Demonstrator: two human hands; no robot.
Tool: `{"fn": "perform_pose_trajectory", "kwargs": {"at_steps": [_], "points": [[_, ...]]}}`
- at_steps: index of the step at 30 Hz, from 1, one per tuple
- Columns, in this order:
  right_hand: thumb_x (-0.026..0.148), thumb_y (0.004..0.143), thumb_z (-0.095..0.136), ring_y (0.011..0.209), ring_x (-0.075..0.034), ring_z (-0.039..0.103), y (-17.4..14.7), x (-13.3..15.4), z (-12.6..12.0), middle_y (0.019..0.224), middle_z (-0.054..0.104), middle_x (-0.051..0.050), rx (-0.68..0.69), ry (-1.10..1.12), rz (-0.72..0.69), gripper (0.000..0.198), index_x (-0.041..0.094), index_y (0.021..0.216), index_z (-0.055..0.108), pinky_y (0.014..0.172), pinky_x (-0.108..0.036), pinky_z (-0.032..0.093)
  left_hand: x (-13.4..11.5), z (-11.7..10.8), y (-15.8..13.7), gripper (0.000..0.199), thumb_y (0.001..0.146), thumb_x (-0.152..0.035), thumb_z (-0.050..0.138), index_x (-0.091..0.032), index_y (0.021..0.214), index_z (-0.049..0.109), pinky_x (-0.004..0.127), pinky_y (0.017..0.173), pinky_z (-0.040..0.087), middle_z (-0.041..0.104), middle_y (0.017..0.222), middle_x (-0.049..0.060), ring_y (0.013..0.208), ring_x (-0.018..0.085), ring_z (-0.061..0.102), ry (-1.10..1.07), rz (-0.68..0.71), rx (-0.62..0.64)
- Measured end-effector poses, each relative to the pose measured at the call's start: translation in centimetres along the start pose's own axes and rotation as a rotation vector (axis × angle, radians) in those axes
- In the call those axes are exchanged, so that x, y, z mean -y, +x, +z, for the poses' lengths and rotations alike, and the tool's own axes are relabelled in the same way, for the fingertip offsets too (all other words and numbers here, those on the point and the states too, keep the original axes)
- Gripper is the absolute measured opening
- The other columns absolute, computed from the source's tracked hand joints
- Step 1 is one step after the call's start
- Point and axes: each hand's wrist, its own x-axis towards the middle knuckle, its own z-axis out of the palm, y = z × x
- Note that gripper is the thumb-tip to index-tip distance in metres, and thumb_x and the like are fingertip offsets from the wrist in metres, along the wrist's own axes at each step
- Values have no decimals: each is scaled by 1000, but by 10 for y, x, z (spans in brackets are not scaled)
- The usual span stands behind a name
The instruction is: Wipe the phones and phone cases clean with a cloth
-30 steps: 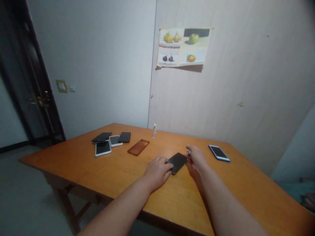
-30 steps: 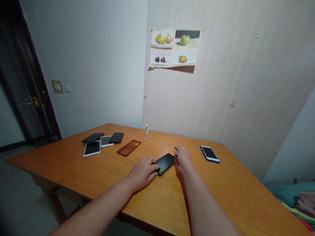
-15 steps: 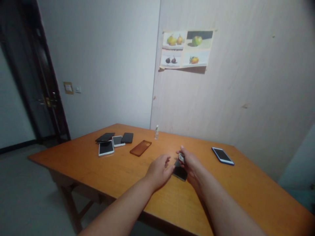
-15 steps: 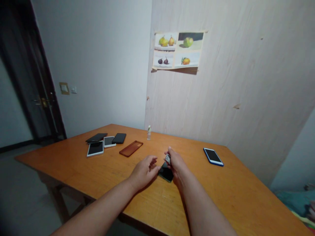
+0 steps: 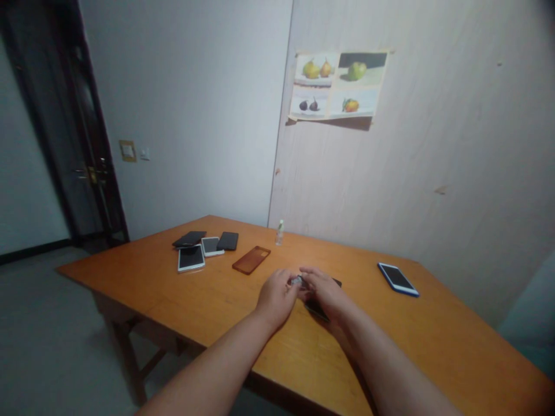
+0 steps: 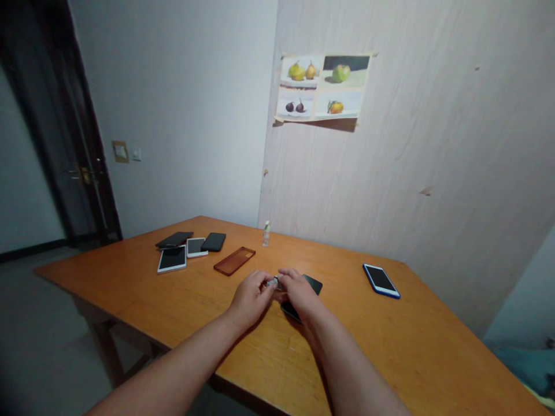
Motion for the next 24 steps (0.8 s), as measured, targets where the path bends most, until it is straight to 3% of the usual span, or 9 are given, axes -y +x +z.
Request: {"fn": "perform_pose_trajectory", "kwargs": {"at_steps": [3, 6, 9, 13, 19, 24], "points": [[29, 82, 63, 91, -21, 65, -1, 0, -2, 95, 73, -5, 32, -336, -256, 19, 23, 98, 71, 82, -33, 49, 11, 4, 5, 12, 90, -30, 57, -20, 87, 62, 27, 70, 44, 66, 82, 1, 79, 17, 62, -58, -83, -26], [25, 86, 59, 97, -22, 65, -4, -1, 0, 100, 74, -5, 101, -495, -385, 19, 24, 98, 74, 91, -34, 47, 14, 6, 7, 9, 88, -23, 54, -19, 92, 62, 25, 68, 46, 69, 84, 1, 77, 14, 63, -113, -133, -18], [23, 85, 61, 85, -20, 66, -6, -4, 3, 90, 74, -4, 35, -552, -356, 13, 23, 92, 72, 80, -30, 47, 12, 6, 6, 14, 86, -18, 52, -18, 97, 61, 23, 66, 48, 70, 85, 2, 76, 14, 65, -142, -169, -2], [26, 87, 59, 66, -16, 59, -5, -8, 3, 70, 68, -1, -37, -674, -260, 11, 21, 79, 65, 63, -25, 39, 11, 3, 4, 18, 87, -22, 54, -18, 103, 60, 23, 66, 48, 69, 81, 1, 76, 14, 65, -124, -190, -4], [24, 89, 56, 73, -17, 61, -11, -3, 1, 81, 72, -2, 58, -1014, -302, 10, 24, 88, 66, 63, -26, 30, 19, -6, 9, 20, 91, -28, 50, -20, 108, 57, 25, 72, 50, 70, 91, 2, 82, 15, 67, 3, -206, -68], [28, 90, 55, 74, -20, 61, -10, 2, -8, 86, 74, -9, -38, -1242, -251, 12, 21, 87, 65, 62, -29, 24, 33, -27, 23, 29, 85, -32, 59, -18, 110, 55, 33, 90, 47, 67, 113, 11, 106, 22, 64, 242, -297, -130]]}}
